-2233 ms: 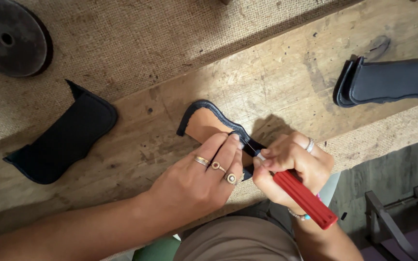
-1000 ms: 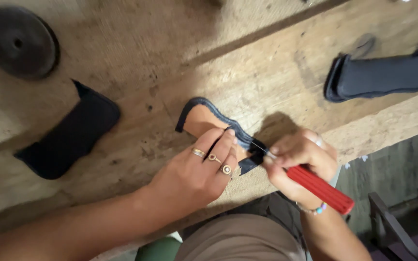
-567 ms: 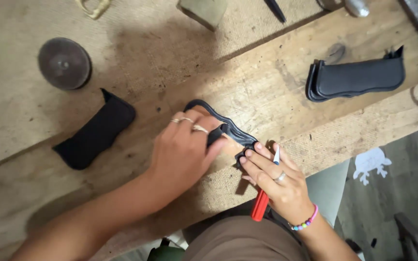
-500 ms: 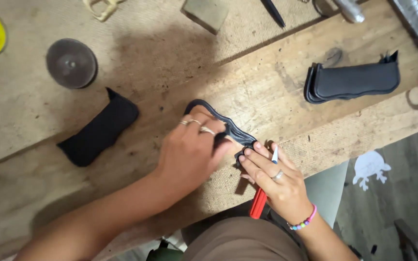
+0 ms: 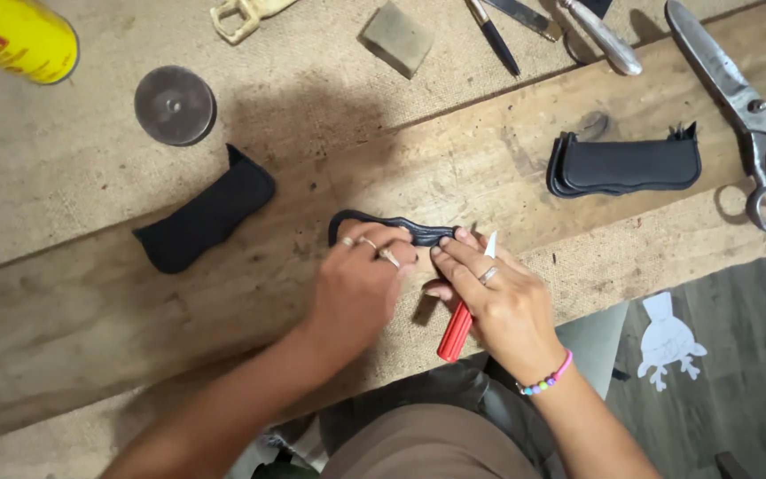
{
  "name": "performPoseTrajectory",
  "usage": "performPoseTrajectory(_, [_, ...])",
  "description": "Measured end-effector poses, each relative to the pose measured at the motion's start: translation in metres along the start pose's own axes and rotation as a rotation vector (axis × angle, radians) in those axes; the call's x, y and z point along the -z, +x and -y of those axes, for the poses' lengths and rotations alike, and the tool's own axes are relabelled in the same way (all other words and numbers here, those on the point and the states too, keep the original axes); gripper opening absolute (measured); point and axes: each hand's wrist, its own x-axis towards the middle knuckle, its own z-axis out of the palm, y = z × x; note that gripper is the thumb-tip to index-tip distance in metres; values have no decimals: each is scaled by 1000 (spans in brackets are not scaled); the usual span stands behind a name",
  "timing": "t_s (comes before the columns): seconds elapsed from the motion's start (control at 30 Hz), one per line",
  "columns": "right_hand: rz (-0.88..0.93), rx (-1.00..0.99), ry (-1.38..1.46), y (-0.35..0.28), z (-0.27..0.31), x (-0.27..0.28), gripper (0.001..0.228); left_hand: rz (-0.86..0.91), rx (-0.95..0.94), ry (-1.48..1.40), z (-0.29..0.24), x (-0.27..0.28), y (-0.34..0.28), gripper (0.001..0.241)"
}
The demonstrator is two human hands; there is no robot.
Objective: Tracing and cutting leather pieces using specialized tools on a workbench.
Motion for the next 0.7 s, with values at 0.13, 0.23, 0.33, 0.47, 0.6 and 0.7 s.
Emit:
performPoseTrajectory(0.13, [14,-10,-24,-1,4,0,32,-57,41,-14,-14,-5,-7,13])
performPoseTrajectory(0.23, [8,-39,-50,-1,6,-4,35,-127,58,-33,-19,-2,-5,11])
performPoseTrajectory(0.33, [2,-57,-60,3,8,-4,36,-183,92,-8,-17,-1,-4,10])
performPoseTrajectory(0.47, [19,-102,-62,18,12,-3,46,-270,147,124,-2,1,0,11])
performPoseTrajectory(0.6, [105,-209,-37,42,28,10,43,-163,291,266,-5,17,4,20])
performPoseTrajectory(0.7, [2,-253,260,40,22,17,41,-197,328,347,-8,11,4,38])
